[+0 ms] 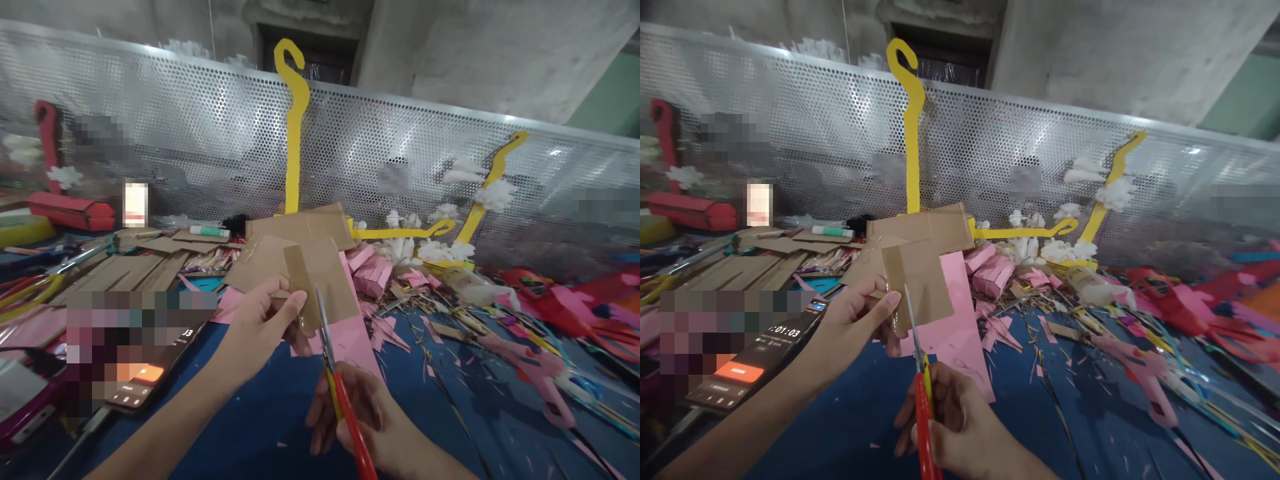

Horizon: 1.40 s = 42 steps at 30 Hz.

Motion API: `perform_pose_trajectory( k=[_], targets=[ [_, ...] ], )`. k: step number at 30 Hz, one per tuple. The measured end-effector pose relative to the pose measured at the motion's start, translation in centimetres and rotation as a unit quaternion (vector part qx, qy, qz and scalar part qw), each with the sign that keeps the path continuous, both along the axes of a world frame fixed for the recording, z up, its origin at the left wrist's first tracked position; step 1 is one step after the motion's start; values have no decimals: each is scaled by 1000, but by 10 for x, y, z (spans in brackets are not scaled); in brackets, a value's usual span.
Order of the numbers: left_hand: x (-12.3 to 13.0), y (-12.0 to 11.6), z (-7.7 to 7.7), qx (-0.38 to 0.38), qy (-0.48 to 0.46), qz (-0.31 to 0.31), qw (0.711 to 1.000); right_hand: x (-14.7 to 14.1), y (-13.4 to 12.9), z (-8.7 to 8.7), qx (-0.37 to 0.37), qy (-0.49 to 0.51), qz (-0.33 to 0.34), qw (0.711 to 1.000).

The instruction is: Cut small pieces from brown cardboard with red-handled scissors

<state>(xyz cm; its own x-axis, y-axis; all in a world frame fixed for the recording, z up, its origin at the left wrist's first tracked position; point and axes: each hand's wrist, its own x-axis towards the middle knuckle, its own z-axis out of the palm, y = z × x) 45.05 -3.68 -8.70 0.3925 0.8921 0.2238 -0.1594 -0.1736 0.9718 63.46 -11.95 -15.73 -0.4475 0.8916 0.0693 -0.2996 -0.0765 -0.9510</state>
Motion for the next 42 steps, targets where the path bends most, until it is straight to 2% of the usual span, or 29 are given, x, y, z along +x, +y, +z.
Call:
perform_pose_trajectory(
  k=[7, 17, 21, 24, 30, 42],
  targets=[
    [-1, -1, 3, 27, 15, -14, 999, 0, -3, -3, 11, -4, -23, 1000],
    [0, 0, 0, 20, 20, -31, 999, 0, -2, 3, 9, -15, -32, 999],
    [0, 2, -3, 32, 43, -13, 998, 0, -2, 2, 15, -25, -34, 999],
    [0, 1, -5, 43, 74, -34, 996, 0, 0, 3, 24, -34, -40, 998],
    [1, -4, -7, 27, 97, -100, 990, 0, 2, 3, 5, -30, -58, 998],
    [4, -1, -12, 35, 76, -97, 992, -2, -1, 10, -35, -36, -59, 997]
  ],
)
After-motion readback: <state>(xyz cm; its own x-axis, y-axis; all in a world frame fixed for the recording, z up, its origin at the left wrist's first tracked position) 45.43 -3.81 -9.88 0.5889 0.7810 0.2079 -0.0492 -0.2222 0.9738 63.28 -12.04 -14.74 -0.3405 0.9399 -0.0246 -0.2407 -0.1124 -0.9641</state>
